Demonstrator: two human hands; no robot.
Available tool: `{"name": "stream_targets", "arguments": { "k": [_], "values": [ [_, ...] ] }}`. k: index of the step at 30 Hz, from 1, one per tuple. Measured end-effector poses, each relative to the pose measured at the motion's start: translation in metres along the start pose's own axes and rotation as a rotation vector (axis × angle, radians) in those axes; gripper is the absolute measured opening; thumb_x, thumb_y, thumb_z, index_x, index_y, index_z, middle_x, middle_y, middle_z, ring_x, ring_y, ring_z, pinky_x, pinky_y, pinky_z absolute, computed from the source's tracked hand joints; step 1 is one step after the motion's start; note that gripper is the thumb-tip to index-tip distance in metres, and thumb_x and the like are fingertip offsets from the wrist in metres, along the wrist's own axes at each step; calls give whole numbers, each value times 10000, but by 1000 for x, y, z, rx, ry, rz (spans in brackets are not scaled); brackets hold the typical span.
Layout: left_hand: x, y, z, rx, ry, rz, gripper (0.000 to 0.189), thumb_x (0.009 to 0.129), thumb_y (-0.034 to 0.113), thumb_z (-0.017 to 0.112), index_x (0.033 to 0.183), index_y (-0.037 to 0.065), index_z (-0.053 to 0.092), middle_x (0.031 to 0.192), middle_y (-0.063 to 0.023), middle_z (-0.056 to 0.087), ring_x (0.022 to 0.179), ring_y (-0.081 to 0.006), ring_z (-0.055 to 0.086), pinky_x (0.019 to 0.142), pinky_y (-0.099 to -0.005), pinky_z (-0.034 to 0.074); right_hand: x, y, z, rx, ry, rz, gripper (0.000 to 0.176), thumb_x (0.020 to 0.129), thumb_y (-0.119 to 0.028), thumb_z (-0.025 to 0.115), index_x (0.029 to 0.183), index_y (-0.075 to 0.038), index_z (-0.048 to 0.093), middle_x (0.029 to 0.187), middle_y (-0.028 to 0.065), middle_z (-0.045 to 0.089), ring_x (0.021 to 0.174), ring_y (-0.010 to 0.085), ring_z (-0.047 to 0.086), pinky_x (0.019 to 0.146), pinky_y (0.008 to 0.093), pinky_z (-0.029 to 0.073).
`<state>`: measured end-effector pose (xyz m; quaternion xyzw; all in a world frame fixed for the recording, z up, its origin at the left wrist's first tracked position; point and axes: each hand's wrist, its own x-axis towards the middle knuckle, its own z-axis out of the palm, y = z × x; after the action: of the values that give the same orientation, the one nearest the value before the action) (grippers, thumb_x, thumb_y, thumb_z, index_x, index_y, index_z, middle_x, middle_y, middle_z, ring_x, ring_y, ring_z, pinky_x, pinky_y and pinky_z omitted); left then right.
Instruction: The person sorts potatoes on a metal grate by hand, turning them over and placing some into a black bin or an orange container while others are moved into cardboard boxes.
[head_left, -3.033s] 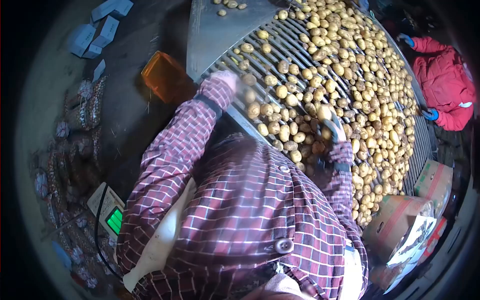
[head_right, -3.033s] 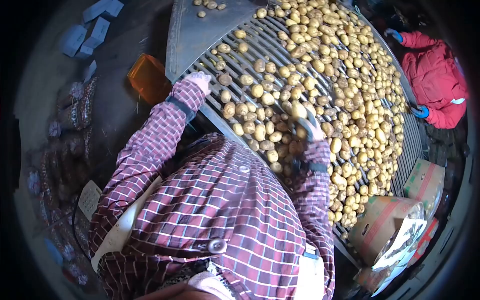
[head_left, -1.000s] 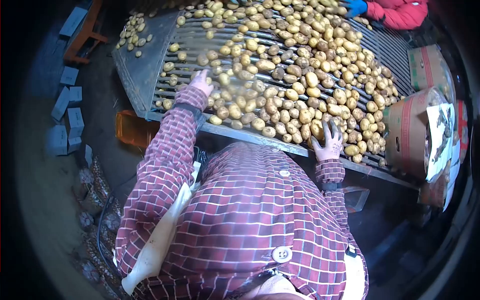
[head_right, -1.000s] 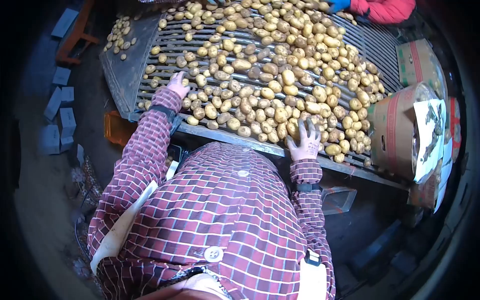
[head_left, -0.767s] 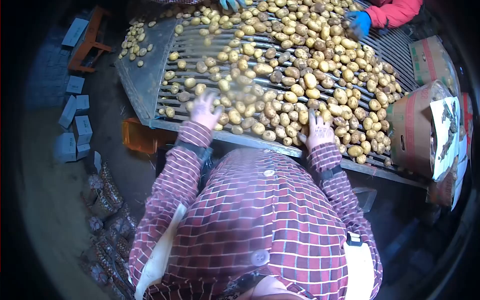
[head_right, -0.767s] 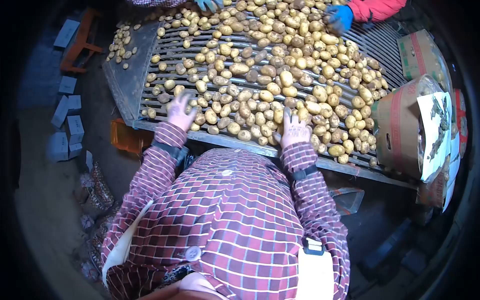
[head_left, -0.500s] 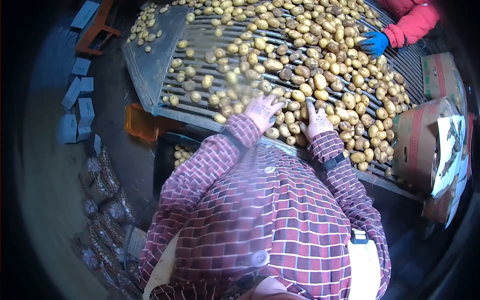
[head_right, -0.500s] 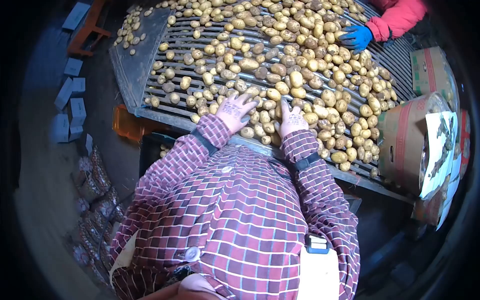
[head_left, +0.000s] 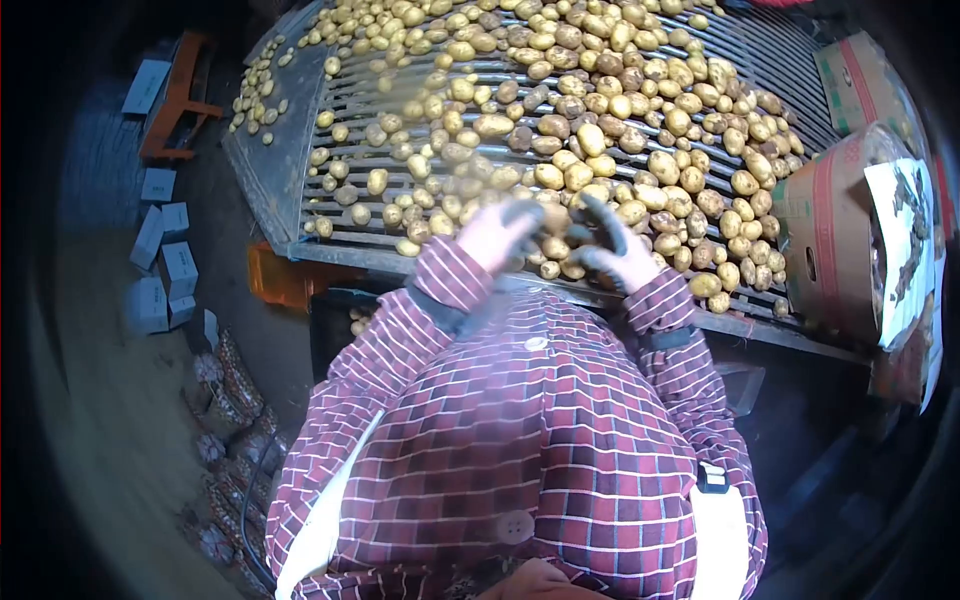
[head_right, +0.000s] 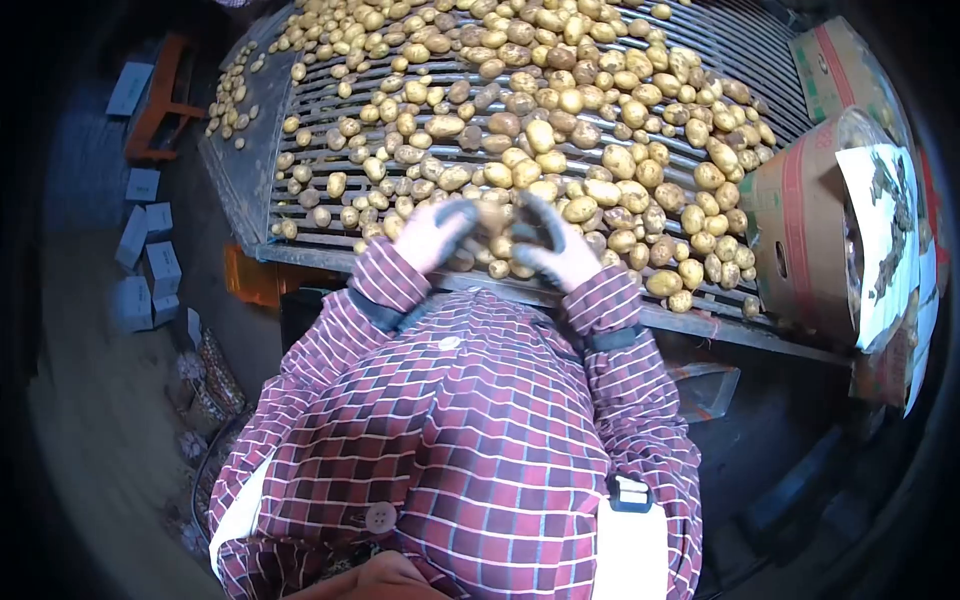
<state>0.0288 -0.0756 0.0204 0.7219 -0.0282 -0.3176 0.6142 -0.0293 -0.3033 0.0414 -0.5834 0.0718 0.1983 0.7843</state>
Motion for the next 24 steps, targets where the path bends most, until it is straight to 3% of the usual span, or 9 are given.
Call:
{"name": "stream_targets", "arguments": {
  "k": [2, 6, 9, 13, 16, 18, 21, 22, 24],
  "values": [
    [3, 18, 20, 318, -33, 79, 299, 911, 243, 574, 1120, 35, 624, 954, -66, 667, 824, -130, 644, 701, -273, 518, 6, 33, -15, -327, 0, -143, 557, 802, -167, 681, 1296, -17, 473, 1125, 132, 606, 1029, 179, 561, 883, 315, 474],
    [43, 13, -7, 1149, 310, 361, 352, 845, 269, 623, 1159, 114, 588, 1101, -131, 613, 1049, -291, 565, 916, -418, 449, -40, 8, -24, 232, 266, 121, 430, 848, -130, 617, 1248, -33, 490, 939, 81, 621, 754, 133, 595, 624, 242, 494],
    [81, -15, -32, 1321, 147, 160, 539, 756, 290, 694, 1249, 144, 532, 1231, -108, 551, 1155, -287, 502, 999, -401, 396, -68, 15, -34, 332, 379, -10, 511, 829, -74, 615, 1309, -34, 444, 991, 104, 603, 783, 153, 604, 657, 257, 520],
    [92, -1, -37, 981, 162, 137, 498, 723, 253, 695, 1174, 75, 582, 1064, -142, 650, 1027, -323, 603, 922, -374, 475, -88, 46, -51, 315, 383, -78, 560, 815, -100, 641, 1327, -34, 423, 1085, 107, 595, 943, 192, 611, 772, 309, 537],
    [86, -6, -31, 527, 303, 207, 500, 715, 161, 727, 1174, 42, 570, 1051, -108, 657, 997, -202, 626, 891, -315, 495, -95, 48, -45, 566, 378, -94, 585, 816, -142, 658, 1330, -22, 405, 1218, 145, 544, 1102, 263, 562, 885, 389, 514],
    [51, 27, 13, -51, 54, 266, 547, 732, 161, 725, 1215, 3, 523, 1048, -118, 629, 941, -170, 621, 858, -305, 508, -93, 40, -33, 682, 299, -216, 606, 817, -171, 667, 1333, -12, 390, 1320, 172, 479, 1215, 317, 490, 970, 461, 473],
    [14, 64, 68, 381, -396, 299, 576, 788, 189, 672, 1304, 28, 473, 1074, -136, 615, 984, -205, 604, 870, -330, 490, -82, 48, -26, 910, 149, -396, 605, 829, -234, 669, 1358, -107, 405, 1474, 192, 293, 1335, 374, 337, 1032, 591, 365],
    [16, 55, 82, 351, -469, 651, 492, 803, 192, 662, 1256, 52, 527, 1066, -121, 629, 986, -234, 611, 874, -350, 488, -82, 49, -25, 956, 148, -431, 599, 836, -251, 659, 1363, -123, 403, 1472, 191, 298, 1326, 376, 351, 1023, 603, 367],
    [26, 51, 81, 437, -339, 566, 380, 787, 206, 651, 1126, 45, 592, 1078, -142, 616, 996, -286, 598, 883, -377, 472, -94, 67, -45, 978, 133, -433, 578, 862, -295, 614, 1368, -119, 398, 1462, 211, 304, 1296, 387, 389, 988, 591, 402]
  ]
}}
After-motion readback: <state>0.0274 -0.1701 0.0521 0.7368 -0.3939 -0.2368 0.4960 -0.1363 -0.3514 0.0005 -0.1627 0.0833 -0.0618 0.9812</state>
